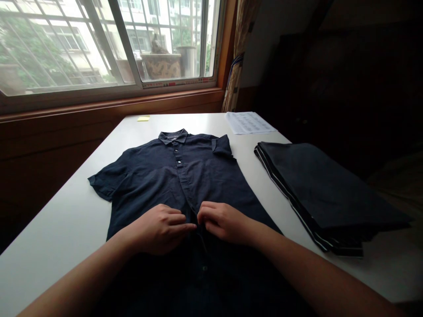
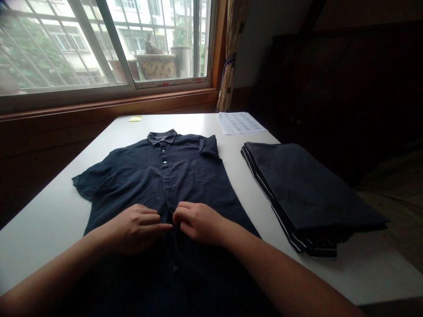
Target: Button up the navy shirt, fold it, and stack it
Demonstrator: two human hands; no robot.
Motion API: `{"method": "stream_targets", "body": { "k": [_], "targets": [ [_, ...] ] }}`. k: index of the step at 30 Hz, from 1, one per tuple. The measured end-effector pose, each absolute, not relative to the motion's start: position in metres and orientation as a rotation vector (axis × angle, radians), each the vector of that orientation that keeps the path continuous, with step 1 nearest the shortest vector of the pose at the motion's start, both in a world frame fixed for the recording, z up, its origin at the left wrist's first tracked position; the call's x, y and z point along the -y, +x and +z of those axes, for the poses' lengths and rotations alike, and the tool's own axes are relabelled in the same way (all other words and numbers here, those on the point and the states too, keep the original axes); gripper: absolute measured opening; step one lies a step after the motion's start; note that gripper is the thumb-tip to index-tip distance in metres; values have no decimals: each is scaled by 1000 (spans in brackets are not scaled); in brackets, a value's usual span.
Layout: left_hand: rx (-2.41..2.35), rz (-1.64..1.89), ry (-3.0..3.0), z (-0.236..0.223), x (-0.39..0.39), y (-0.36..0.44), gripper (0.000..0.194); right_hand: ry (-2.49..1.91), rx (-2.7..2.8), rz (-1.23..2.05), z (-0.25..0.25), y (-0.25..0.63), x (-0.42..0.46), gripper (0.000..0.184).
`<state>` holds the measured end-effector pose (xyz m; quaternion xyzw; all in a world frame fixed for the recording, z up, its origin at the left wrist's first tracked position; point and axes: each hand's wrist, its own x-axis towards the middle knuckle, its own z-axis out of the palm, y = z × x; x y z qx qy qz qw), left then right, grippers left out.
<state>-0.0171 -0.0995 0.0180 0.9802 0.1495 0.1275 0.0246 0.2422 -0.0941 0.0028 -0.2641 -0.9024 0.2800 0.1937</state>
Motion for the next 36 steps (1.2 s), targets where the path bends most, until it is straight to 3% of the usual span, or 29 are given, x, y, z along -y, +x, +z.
{"method": "stream_targets", "body": {
  "k": [36],
  "targets": [
    [-477,402,2993,14,98,-19,27,-763,2518,820,6,243,94,18]
  ]
}}
